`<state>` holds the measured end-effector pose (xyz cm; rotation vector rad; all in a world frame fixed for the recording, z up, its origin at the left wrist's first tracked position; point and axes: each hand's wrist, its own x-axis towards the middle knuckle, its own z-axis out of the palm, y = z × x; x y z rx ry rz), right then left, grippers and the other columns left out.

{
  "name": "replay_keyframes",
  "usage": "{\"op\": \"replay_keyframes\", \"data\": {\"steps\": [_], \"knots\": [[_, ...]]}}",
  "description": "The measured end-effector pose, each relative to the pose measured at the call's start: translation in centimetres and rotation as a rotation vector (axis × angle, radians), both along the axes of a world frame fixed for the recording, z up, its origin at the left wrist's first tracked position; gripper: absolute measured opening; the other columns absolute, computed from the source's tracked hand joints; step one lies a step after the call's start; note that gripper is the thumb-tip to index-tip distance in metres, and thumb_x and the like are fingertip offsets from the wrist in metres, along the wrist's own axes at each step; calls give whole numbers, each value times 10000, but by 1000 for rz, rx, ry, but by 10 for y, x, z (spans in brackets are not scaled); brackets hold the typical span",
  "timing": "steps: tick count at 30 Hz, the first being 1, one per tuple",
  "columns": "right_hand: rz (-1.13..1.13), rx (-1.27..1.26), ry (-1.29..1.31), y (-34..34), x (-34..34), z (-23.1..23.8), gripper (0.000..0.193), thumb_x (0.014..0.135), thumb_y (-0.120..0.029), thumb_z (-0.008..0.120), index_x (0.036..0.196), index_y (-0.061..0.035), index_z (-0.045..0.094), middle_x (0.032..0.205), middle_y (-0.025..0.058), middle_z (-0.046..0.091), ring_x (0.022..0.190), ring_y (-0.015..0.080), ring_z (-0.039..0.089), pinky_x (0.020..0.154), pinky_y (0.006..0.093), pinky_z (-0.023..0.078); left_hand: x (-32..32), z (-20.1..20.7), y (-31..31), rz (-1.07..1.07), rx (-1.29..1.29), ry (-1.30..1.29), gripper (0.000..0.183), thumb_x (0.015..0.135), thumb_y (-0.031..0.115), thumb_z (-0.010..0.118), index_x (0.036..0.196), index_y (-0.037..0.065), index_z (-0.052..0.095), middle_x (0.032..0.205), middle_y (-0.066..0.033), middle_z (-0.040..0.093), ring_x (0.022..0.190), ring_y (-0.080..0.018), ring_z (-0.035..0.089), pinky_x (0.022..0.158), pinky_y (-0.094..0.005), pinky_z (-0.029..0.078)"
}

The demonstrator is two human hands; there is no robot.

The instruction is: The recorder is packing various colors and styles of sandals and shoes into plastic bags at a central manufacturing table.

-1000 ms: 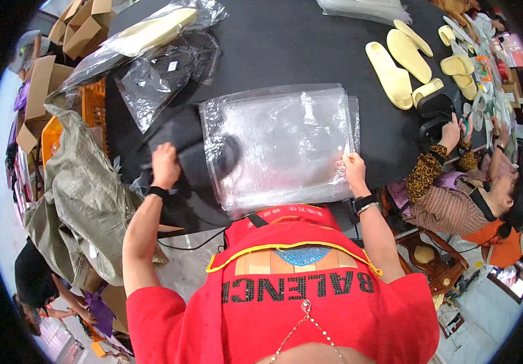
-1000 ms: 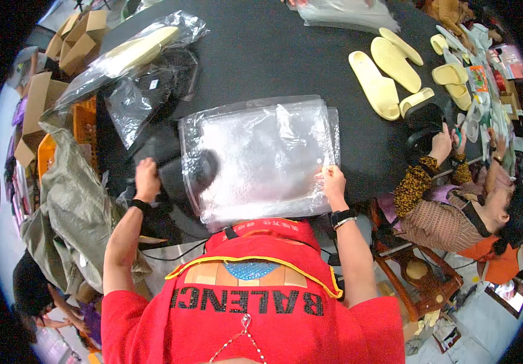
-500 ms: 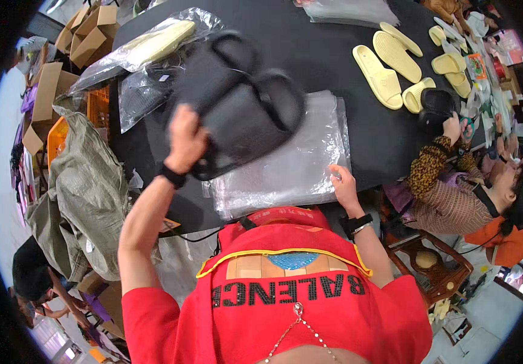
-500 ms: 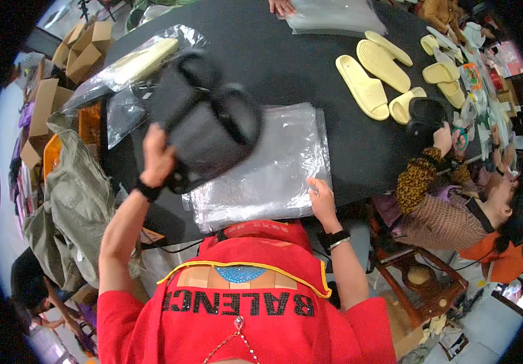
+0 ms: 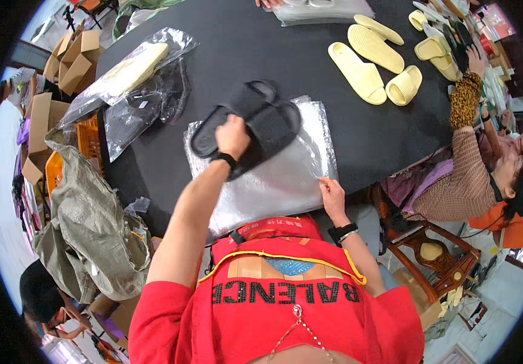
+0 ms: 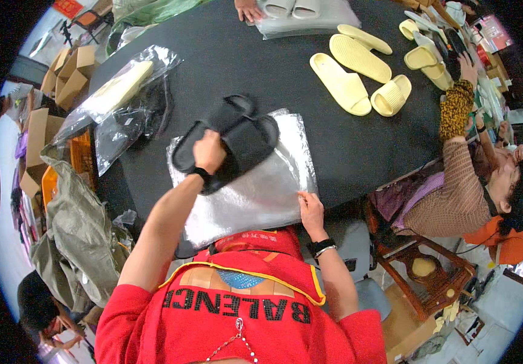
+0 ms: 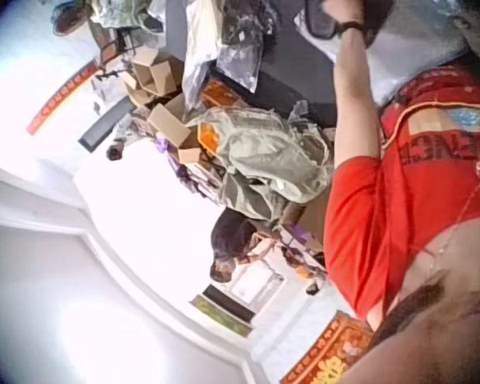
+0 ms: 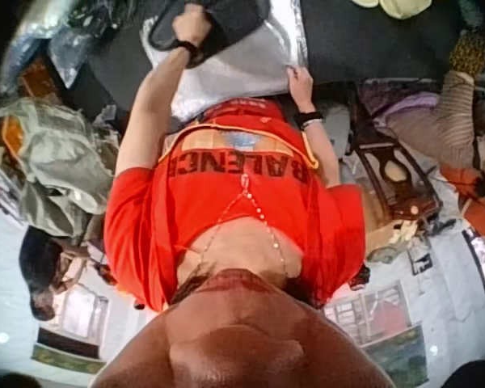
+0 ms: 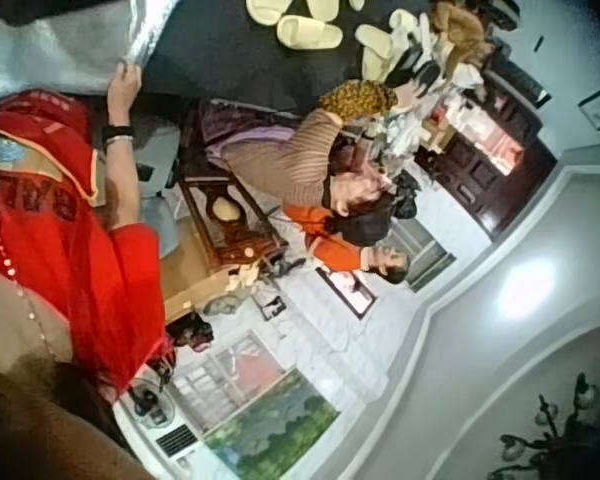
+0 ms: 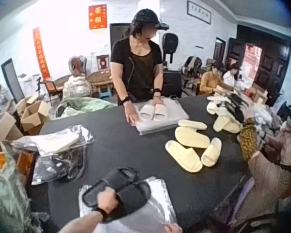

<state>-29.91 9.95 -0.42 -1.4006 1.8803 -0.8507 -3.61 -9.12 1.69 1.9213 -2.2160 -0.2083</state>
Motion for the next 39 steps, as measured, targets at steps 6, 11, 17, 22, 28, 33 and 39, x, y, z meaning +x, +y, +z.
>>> {"op": "replay_keyframes", "data": {"steps": [6,11,17,22,28,33,39], "knots": [[99,73,52,-11,-3,7,185,800,-98,491,945,-66,601,773,119,540,753,292,546,667,372,420,59,52,-6,15,-193,137,100,711,82,521,759,1,487,876,-201,532,678,-391,555,594,-479,440],[214,-5,350,-18,-5,4,148,796,-126,513,904,-130,614,801,52,556,763,242,545,635,361,366,28,47,74,-239,97,172,152,663,66,544,797,1,514,816,-183,522,663,-362,563,613,-454,460],[252,-111,563,-15,-6,9,136,801,-168,513,894,-154,611,777,32,557,760,225,537,662,363,363,112,-2,103,13,115,48,65,716,67,496,768,36,516,827,-185,512,675,-379,554,611,-466,452],[247,-149,616,-9,1,3,142,758,-222,545,874,-200,625,839,-6,556,788,202,517,707,375,353,160,59,87,55,45,44,89,702,65,521,747,10,467,858,-209,509,706,-423,529,619,-493,423],[225,46,449,-12,-5,2,247,708,-295,618,920,-173,588,883,39,553,847,243,545,687,416,401,64,100,-10,-311,-28,158,107,695,4,474,801,7,463,836,-191,491,811,-400,502,682,-478,403],[263,42,206,-17,-11,0,170,735,-222,586,889,-150,592,831,51,573,821,256,564,670,404,425,-77,145,-79,-385,-230,667,381,719,-18,488,1099,2,471,1114,-196,484,1059,-363,454,885,-394,389],[246,-76,220,-24,-15,8,123,727,-145,591,845,-120,613,800,81,587,686,267,588,621,373,472,-129,140,-50,-755,86,657,374,800,30,468,1172,62,484,1144,-175,518,1076,-306,485,900,-388,395]]}}
